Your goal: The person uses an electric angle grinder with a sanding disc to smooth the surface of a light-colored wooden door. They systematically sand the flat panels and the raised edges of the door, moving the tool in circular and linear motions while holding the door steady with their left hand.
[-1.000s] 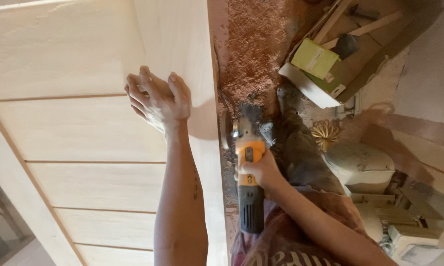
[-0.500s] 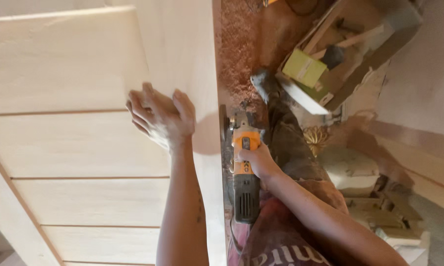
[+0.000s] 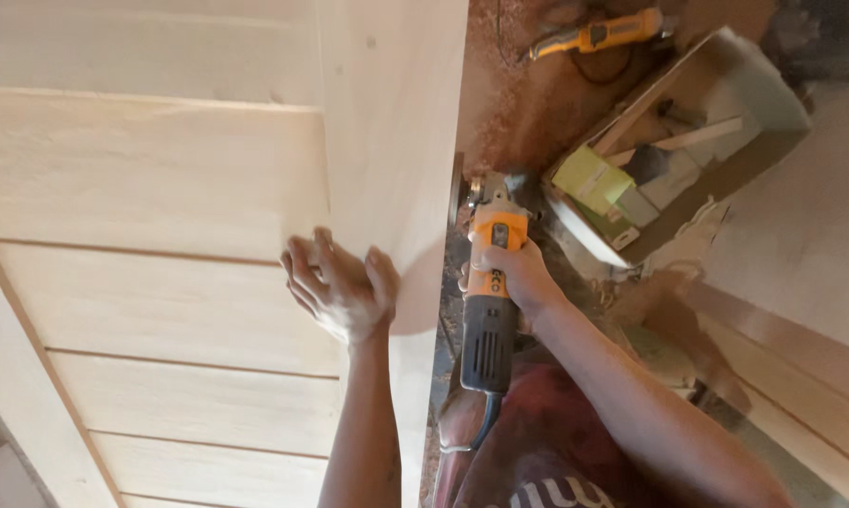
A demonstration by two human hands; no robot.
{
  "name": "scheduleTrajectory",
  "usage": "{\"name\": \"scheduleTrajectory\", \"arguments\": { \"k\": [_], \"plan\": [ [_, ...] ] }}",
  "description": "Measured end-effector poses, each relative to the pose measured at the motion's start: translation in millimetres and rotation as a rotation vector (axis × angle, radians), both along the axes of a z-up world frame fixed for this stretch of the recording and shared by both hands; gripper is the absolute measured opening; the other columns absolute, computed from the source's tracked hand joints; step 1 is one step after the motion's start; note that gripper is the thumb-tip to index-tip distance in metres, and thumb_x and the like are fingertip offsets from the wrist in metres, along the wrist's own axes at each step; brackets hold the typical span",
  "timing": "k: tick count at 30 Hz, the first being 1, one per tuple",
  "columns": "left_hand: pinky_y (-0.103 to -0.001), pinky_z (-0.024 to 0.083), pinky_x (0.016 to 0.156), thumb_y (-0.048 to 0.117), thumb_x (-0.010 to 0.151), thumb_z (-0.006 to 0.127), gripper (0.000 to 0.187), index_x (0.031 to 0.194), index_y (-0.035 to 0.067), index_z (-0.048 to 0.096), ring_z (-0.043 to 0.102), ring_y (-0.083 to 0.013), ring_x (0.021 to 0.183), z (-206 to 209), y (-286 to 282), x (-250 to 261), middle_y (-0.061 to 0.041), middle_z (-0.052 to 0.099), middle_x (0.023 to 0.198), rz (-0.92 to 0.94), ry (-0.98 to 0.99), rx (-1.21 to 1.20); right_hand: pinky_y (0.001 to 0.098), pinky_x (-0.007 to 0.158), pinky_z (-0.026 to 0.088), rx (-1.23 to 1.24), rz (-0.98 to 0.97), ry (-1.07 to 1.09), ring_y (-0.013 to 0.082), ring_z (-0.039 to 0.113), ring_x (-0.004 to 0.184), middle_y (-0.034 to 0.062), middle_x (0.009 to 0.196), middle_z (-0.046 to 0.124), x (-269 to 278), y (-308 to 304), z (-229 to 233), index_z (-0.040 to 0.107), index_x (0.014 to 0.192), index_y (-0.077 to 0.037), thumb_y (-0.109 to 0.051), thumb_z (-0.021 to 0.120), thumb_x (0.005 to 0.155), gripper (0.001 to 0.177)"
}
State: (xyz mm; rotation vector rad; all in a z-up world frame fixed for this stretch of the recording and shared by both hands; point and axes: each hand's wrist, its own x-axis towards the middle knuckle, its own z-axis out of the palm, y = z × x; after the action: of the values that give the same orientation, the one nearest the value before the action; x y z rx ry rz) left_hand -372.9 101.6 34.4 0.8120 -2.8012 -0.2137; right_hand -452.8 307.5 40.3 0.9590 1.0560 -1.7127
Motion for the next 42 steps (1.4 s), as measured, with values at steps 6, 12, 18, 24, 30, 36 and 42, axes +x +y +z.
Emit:
{"name": "scheduleTrajectory", "arguments": {
  "k": [6,12,18,24,30,36,42],
  "plan": [
    [-0.065,0.045,0.11,0.046,0.097,0.054,0.061,0.138,0.002,0.063,0.05,-0.0515,0.136,4.7,2.2,-10.5,-0.033,0.051,0.145,0.007,0.008,-0.01,0.0436,0.058,0.064,-0.023,-0.023,0.017,0.0289,0.072,0.065,0.0154,0.079,0.067,-57.3,-1.9,-10.7,0.06,0.116,-0.003,-0.005,0.062,0.073,0.043],
    [-0.066,0.045,0.109,0.045,0.098,0.052,0.06,0.136,0.0,0.063,0.05,-0.0514,0.134,7.4,1.5,-21.9,-0.033,0.05,0.145,0.005,-0.015,-0.009,0.0435,0.06,0.064,0.004,-0.029,0.015,0.0286,0.072,0.066,0.012,0.081,0.064,-116.9,-3.7,-21.0,0.057,0.11,-0.004,-0.005,0.066,0.074,0.036],
    [-0.066,0.045,0.109,0.043,0.097,0.052,0.061,0.139,0.0,0.06,0.049,-0.0517,0.136,5.6,2.1,-21.7,-0.032,0.048,0.147,-0.005,-0.02,-0.007,0.0425,0.057,0.063,-0.028,-0.012,0.189,0.0281,0.07,0.065,0.0116,0.079,0.064,-166.8,-4.6,-20.0,0.06,0.114,-0.006,-0.004,0.066,0.074,0.04],
    [-0.066,0.045,0.107,0.045,0.099,0.052,0.062,0.141,-0.001,0.058,0.049,-0.0518,0.135,-3.7,3.5,-9.9,-0.032,0.046,0.148,-0.011,-0.021,0.003,0.0431,0.059,0.064,-0.108,-0.088,0.171,0.0267,0.07,0.066,0.0103,0.081,0.065,-165.8,0.1,-22.4,0.06,0.115,-0.006,0.0,0.063,0.076,0.04],
    [-0.065,0.045,0.109,0.045,0.101,0.048,0.062,0.144,0.001,0.056,0.048,-0.0516,0.138,-15.7,2.8,-4.5,-0.03,0.046,0.148,-0.039,-0.012,-0.036,0.0456,0.056,0.063,-0.03,-0.092,0.011,0.0275,0.069,0.062,0.0126,0.084,0.064,-91.3,-0.2,-14.7,0.055,0.12,-0.009,0.006,0.065,0.071,0.052],
    [-0.065,0.046,0.108,0.047,0.102,0.047,0.063,0.143,0.001,0.058,0.049,-0.0504,0.137,-16.5,3.9,-4.4,-0.032,0.045,0.148,-0.023,-0.023,-0.023,0.045,0.06,0.065,-0.053,-0.085,-0.012,0.0274,0.071,0.065,0.0128,0.083,0.065,-17.3,3.9,-2.4,0.056,0.116,-0.001,0.006,0.067,0.072,0.046],
    [-0.065,0.045,0.106,0.047,0.1,0.051,0.062,0.14,0.001,0.06,0.05,-0.0509,0.136,-6.0,3.7,-3.0,-0.032,0.046,0.148,0.001,-0.032,0.017,0.0452,0.056,0.062,-0.024,-0.077,-0.085,0.0296,0.07,0.061,0.0141,0.08,0.065,-6.6,1.5,-6.3,0.058,0.116,-0.001,0.006,0.065,0.071,0.046]
  ]
}}
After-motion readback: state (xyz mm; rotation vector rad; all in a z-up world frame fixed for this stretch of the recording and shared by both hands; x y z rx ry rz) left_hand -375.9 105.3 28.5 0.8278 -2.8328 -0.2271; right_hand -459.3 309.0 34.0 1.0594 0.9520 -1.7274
